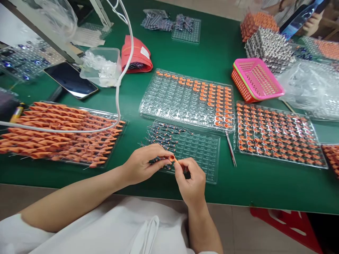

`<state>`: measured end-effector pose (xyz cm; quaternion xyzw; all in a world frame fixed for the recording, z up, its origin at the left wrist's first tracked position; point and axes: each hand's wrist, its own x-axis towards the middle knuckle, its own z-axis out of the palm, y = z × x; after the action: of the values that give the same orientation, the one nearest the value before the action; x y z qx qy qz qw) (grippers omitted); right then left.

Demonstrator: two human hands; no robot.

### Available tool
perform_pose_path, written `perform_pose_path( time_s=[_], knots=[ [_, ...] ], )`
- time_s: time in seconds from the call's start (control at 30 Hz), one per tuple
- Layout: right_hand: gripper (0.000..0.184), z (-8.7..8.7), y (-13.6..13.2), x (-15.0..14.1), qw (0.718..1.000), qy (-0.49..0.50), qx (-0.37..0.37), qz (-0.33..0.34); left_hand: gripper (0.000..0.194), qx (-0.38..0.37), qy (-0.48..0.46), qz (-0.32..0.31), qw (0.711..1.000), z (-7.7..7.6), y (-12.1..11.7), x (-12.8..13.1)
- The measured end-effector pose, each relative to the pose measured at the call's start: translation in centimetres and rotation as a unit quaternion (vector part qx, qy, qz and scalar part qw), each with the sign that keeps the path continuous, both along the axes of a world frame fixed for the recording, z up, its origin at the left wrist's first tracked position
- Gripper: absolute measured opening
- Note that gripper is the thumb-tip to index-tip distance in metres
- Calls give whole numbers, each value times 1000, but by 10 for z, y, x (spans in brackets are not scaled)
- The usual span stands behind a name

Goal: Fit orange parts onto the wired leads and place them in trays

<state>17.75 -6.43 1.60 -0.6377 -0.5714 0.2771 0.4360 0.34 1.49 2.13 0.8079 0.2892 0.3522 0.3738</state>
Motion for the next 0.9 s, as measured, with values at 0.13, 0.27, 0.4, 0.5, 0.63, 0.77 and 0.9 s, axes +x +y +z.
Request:
perform_pose_path(
  time_s=[0.13, 0.27, 0.4, 0.5, 0.63, 0.77, 0.9],
  knots=[
    [9, -1, 1, 0, 1000, -2, 0, 2, 19, -6, -8, -17, 1000, 3, 0, 0],
    [9, -1, 0, -1, 1000, 1, 2, 3, 16, 1, -2, -24, 1000, 3, 1, -2],
    [8, -1, 0, -1, 1000, 9, 7, 14, 14, 7, 30, -38, 999, 3, 2, -4],
    [9, 1, 0, -1, 999, 20, 0, 29, 18, -4, 70, -55, 996, 7, 4, -5],
    [14, 5, -1, 0, 997, 53, -19, 61, 18, -46, 123, -96, 987, 21, 7, -9],
    [14, 7, -1, 0, 991, 83, -22, 105, 18, -102, 156, -130, 974, 36, 8, -18],
    [12, 10, 0, -2, 988, 76, -7, 131, 18, -161, 131, -102, 973, 40, 5, -30]
  ],
)
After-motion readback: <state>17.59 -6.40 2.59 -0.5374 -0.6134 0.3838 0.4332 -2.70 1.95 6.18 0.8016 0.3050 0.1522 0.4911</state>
